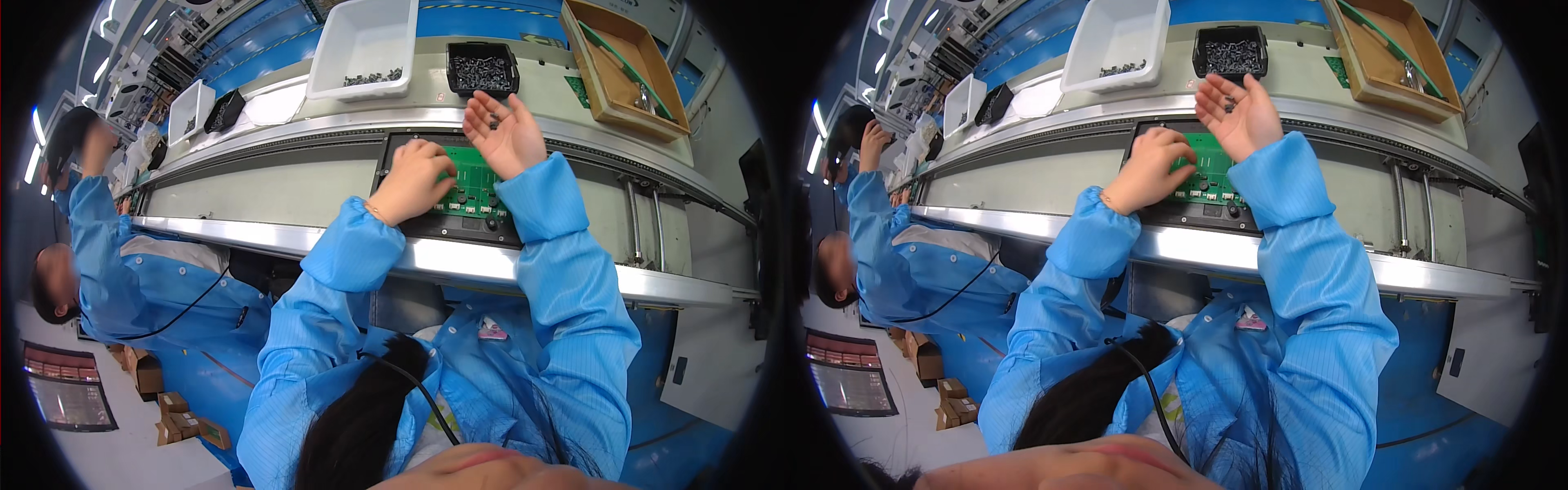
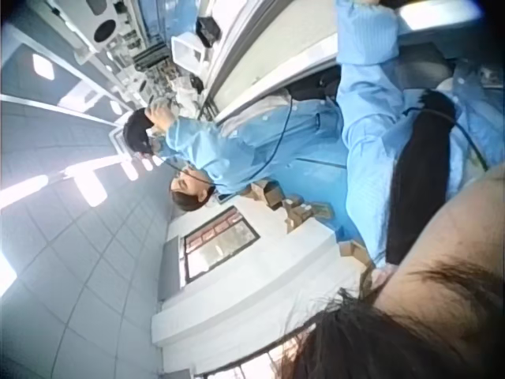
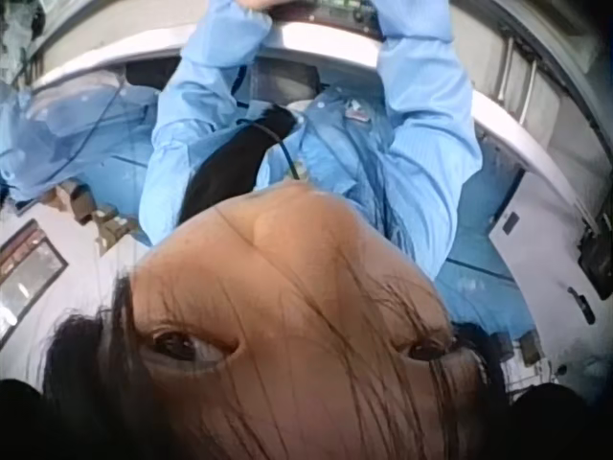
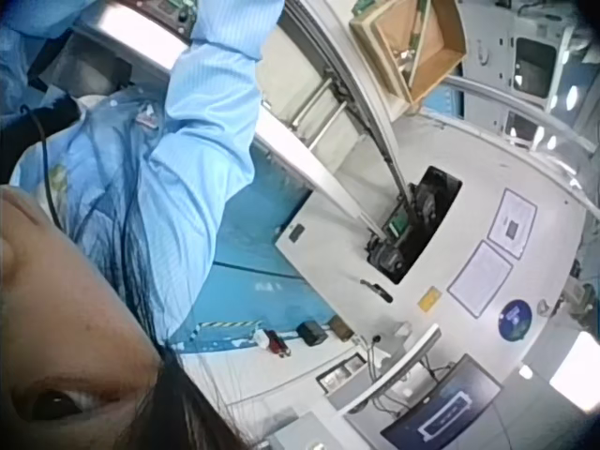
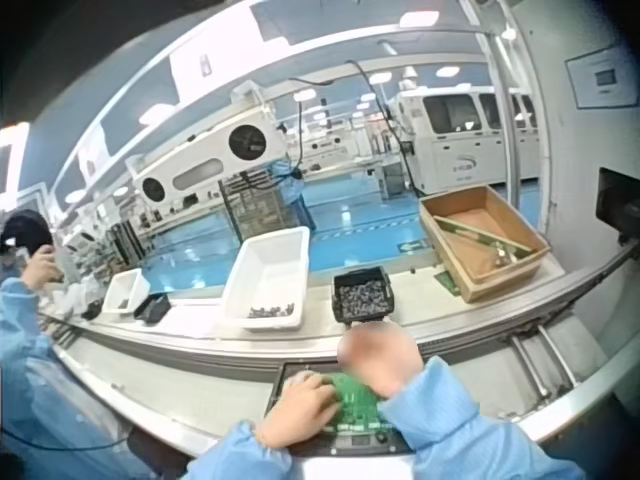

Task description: Assembling electronic components onto green printed circuit boards at a manual assembly station.

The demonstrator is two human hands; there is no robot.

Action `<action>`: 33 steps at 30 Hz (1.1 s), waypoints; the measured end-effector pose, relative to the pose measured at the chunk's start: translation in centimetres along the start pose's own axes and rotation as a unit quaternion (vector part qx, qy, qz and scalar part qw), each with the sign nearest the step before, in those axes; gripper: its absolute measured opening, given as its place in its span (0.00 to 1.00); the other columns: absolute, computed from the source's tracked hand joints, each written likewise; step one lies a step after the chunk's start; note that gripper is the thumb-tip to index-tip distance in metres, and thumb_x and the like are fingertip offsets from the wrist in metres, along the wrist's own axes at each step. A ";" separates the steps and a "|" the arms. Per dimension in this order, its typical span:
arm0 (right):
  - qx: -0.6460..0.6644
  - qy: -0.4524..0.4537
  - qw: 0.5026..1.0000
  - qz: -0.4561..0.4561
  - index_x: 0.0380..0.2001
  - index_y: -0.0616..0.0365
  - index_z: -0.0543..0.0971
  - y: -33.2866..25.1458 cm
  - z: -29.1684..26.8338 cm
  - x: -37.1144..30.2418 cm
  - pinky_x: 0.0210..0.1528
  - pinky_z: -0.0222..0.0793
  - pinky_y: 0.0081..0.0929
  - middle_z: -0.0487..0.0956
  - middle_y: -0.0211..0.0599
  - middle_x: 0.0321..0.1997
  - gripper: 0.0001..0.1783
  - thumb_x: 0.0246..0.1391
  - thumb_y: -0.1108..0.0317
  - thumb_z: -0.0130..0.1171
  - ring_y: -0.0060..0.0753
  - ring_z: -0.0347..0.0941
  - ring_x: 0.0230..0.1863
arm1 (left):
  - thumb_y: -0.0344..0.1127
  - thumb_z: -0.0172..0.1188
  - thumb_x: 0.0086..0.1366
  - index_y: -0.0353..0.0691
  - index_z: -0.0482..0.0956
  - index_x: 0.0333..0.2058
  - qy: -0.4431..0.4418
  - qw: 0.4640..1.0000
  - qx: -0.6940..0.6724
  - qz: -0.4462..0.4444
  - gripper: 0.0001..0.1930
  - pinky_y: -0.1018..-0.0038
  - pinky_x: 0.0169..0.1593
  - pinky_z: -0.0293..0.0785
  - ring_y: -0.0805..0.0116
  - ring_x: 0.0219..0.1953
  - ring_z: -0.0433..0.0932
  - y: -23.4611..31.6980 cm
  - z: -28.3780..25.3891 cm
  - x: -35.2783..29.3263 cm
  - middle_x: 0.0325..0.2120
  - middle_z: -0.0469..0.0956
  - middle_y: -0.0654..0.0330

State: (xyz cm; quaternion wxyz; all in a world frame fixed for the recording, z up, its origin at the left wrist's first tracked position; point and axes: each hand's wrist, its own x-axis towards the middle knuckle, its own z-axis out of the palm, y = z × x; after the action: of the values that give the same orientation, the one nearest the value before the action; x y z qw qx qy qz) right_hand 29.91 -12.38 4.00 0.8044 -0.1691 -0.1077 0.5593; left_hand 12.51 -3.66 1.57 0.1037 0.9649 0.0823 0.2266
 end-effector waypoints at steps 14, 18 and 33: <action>-0.010 -0.015 0.998 -0.064 0.50 0.71 0.64 -3.1 -1.5 -0.5 0.55 0.66 0.39 0.70 0.50 0.47 0.23 0.64 0.59 0.35 0.41 0.68 0.49 | 0.34 0.61 0.53 0.45 0.81 0.27 -0.049 0.998 0.031 0.004 0.03 0.61 0.54 0.58 0.58 0.51 0.64 -2.0 -0.8 -1.4 0.41 0.74 0.63; 0.013 -0.043 0.998 -0.051 0.51 0.72 0.64 -3.0 -2.1 -0.3 0.55 0.66 0.39 0.69 0.50 0.47 0.24 0.64 0.59 0.36 0.41 0.68 0.49 | 0.34 0.61 0.53 0.45 0.81 0.27 -0.087 0.995 0.053 0.013 0.03 0.60 0.55 0.57 0.58 0.51 0.63 -1.6 -0.9 -0.8 0.41 0.74 0.63; -0.048 -0.003 0.999 0.007 0.48 0.75 0.64 -0.1 0.8 -1.5 0.54 0.66 0.39 0.68 0.56 0.47 0.28 0.65 0.54 0.32 0.43 0.68 0.48 | 0.28 0.62 0.51 0.42 0.81 0.29 0.181 0.979 -0.098 -0.003 0.06 0.74 0.40 0.68 0.64 0.36 0.72 2.8 -2.2 4.1 0.35 0.76 0.63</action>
State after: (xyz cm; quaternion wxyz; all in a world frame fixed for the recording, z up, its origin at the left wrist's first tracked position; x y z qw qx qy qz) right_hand 29.20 -13.72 4.78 0.7909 -0.2066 -0.1359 0.5597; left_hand 15.42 -5.20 5.90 0.1817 0.8928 0.0797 0.4045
